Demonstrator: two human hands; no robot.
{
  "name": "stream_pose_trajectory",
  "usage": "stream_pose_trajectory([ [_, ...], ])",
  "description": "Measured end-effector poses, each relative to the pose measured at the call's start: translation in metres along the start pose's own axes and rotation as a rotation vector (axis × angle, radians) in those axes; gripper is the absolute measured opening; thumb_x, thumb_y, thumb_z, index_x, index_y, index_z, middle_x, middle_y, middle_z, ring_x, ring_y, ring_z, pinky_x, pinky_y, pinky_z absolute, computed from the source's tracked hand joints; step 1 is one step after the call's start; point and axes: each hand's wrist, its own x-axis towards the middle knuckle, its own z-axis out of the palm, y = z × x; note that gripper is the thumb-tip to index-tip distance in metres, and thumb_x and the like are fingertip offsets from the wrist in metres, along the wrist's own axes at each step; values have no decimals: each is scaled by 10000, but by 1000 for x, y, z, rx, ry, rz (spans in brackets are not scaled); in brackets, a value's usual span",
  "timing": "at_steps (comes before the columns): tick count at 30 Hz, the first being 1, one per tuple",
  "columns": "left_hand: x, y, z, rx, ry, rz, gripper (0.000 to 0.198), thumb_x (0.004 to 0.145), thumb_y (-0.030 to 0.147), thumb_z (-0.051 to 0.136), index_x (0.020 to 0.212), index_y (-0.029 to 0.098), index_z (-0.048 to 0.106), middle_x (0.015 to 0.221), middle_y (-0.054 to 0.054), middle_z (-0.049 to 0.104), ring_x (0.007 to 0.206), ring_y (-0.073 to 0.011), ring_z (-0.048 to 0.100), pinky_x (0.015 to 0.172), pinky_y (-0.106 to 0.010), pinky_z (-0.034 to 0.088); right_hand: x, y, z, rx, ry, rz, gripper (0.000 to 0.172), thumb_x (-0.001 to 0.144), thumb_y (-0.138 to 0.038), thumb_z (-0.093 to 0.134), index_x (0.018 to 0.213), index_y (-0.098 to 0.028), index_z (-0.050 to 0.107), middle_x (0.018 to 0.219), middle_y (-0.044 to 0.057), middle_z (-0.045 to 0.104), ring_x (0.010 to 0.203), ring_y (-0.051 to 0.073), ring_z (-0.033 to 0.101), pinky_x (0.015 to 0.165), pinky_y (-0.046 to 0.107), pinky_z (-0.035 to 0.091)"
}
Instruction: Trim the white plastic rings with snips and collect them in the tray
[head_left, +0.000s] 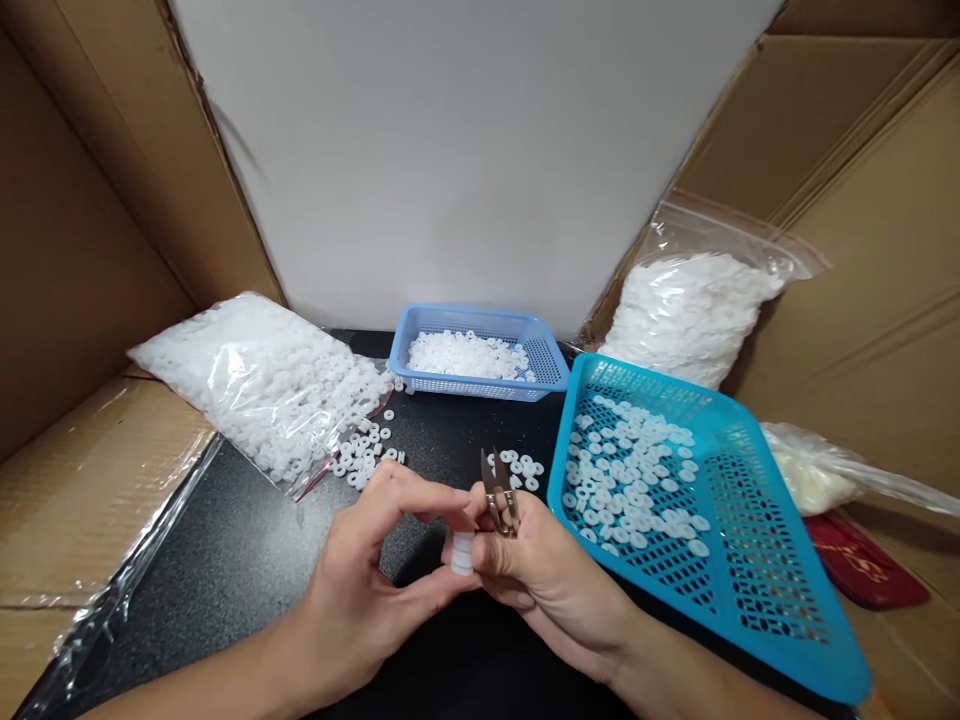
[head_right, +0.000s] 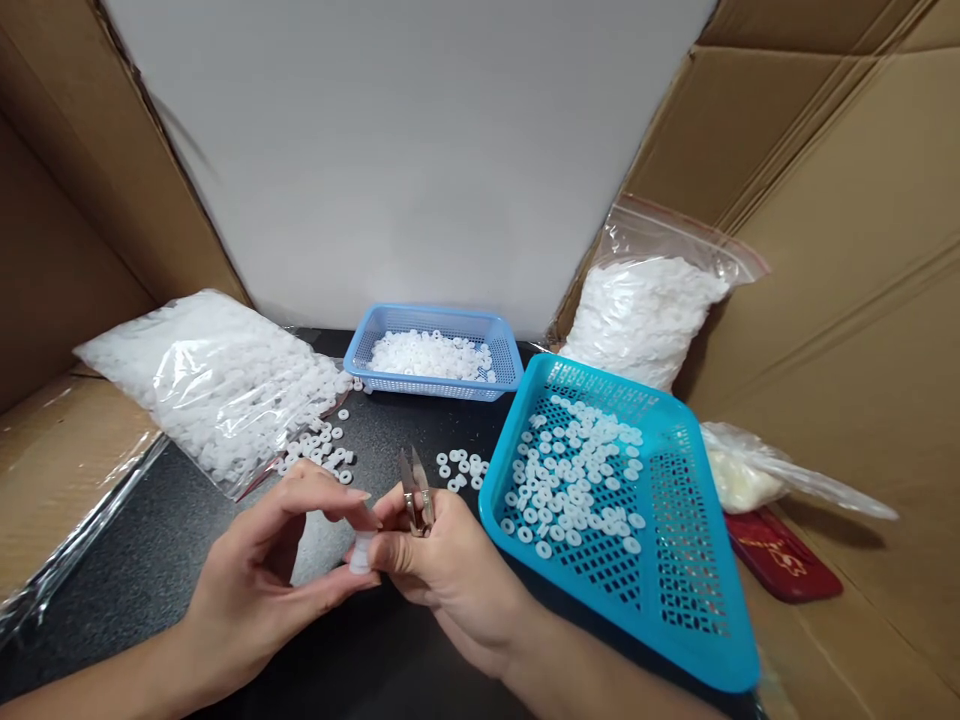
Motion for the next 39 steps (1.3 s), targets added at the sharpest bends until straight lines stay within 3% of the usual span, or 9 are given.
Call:
stream_pose_trajectory([
  [3,1,0,0,-40,4,23,451,795,142,863,1195,289,716,922,-29,751,844,-209,667,794,-314,493,0,0,0,21,-26,37,547,508,-408,1027,783,-160,624,632,-44,551,506,35,335,423,188,113],
  [9,2,0,2,-43,8,41,492,806,108,843,1234,293,687,936,-27,760,839,-210,687,819,-341,502,0,2,-4,-28,-140,19,470,682,-473,943,862,-144,660,618,-21,624,440,7,190,418,205,79],
  [15,1,0,1,-43,0,44,540,809,73,824,1266,315,667,963,-13,753,865,-199,679,851,-333,490,-1,3,-4,-10,-146,17,517,642,-441,973,921,-146,653,728,42,730,461,13,260,418,195,97],
  [23,1,-1,0,-48,-19,37,540,808,66,817,1273,295,666,978,-38,751,888,-222,694,849,-350,517,-3,4,-5,13,-130,25,569,659,-445,965,993,-195,578,675,-25,698,416,7,204,414,194,120],
  [27,1,0,0,-47,-1,50,558,808,55,814,1282,303,657,963,-30,745,889,-215,688,863,-345,512,-2,5,-5,-15,-156,14,487,743,-488,902,970,-183,597,693,-15,686,415,9,185,410,209,103],
  [33,2,2,1,-33,-9,27,553,817,51,797,1279,322,661,953,-10,732,861,-189,672,822,-300,512,1,3,-2,-15,-108,-25,559,589,-449,990,915,-162,638,724,-26,624,480,18,268,418,199,115],
  [39,0,-2,1,-42,-2,18,579,804,58,816,1295,324,666,1024,-25,751,916,-210,684,909,-335,488,0,1,-2,-7,-94,-1,573,594,-437,992,946,-177,622,710,-5,663,489,32,335,418,183,128],
])
